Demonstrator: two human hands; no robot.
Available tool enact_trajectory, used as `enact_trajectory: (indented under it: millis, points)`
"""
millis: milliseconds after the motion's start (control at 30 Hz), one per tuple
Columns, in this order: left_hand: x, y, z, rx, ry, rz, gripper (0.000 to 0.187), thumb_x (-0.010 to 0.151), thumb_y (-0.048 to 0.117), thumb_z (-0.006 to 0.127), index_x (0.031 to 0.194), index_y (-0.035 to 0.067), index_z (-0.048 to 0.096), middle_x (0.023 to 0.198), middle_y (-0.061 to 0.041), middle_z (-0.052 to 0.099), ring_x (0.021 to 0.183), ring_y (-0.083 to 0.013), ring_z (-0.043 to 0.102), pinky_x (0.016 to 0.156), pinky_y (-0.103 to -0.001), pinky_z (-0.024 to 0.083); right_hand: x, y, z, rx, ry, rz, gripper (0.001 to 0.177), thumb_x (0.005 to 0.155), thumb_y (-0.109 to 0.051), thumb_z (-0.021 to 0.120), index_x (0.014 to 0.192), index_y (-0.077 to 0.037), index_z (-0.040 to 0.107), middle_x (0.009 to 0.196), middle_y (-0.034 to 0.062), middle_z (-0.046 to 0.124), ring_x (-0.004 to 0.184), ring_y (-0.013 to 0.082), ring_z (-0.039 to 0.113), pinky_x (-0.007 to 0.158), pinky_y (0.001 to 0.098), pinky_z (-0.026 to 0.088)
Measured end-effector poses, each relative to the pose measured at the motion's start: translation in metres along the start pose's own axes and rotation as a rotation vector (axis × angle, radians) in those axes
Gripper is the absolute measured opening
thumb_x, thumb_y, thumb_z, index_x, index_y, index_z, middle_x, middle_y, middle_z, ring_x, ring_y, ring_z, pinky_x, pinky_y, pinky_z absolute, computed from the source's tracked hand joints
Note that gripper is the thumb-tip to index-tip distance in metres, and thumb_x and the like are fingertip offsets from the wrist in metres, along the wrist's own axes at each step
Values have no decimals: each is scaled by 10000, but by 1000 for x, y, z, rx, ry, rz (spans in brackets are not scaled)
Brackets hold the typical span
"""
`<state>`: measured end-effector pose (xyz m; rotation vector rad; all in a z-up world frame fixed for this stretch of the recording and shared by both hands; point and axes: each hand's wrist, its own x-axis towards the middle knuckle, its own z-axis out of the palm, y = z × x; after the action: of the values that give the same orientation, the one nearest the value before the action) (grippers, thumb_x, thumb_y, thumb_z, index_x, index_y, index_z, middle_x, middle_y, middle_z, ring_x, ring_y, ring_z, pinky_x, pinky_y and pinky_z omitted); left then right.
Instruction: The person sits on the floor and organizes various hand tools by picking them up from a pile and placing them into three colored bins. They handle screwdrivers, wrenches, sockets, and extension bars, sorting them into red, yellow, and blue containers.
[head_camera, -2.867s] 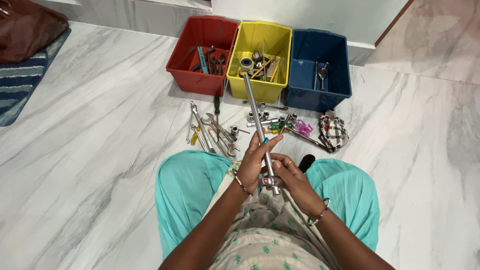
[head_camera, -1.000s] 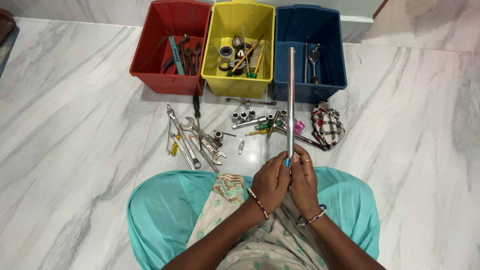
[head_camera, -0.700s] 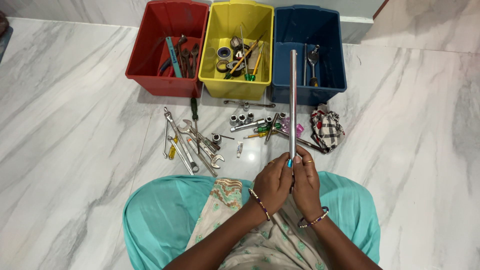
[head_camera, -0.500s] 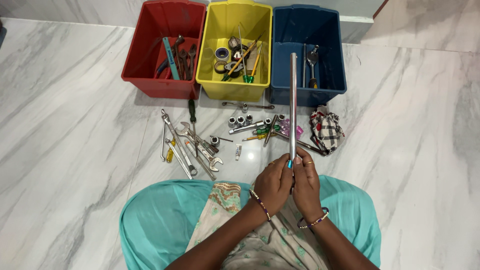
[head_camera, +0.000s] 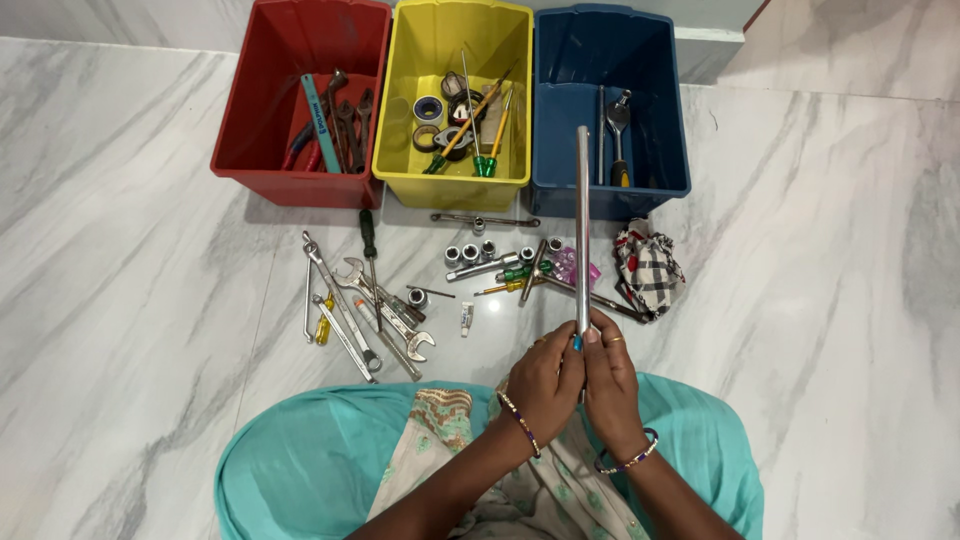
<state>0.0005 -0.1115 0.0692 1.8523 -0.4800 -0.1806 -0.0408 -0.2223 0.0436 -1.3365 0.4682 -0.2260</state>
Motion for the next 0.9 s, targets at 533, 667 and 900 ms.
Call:
enact_trajectory:
  millis: [533, 667, 900]
  points:
    - [26, 0, 5, -58, -19, 22, 379, 1004, 150, 496, 1325, -32, 583, 962, -211, 699, 907, -370, 684, 784, -474, 541, 23, -13, -9, -66, 19, 114, 402, 1056, -261, 473, 1433, -128, 515, 773, -61, 533, 604, 12, 413, 485, 197, 356]
    - [35, -2, 6, -57, -9, 42, 372, 1005, 143, 505, 1321, -37, 586, 985, -218, 698, 910, -374, 685, 783, -472, 543, 33, -15, -10, -67, 7, 105, 408, 1059, -248, 471, 1445, -120, 509, 782, -61, 532, 611, 10, 412, 492, 197, 359]
    - [51, -4, 12, -34, 19, 63, 361, 1001, 133, 520, 1311, -39, 589, 963, -219, 695, 880, -368, 687, 761, -463, 551, 49, -20, -16, -125, -19, 49, 412, 1072, -235, 468, 1445, -67, 520, 903, -31, 575, 769, 22, 487, 646, 182, 437]
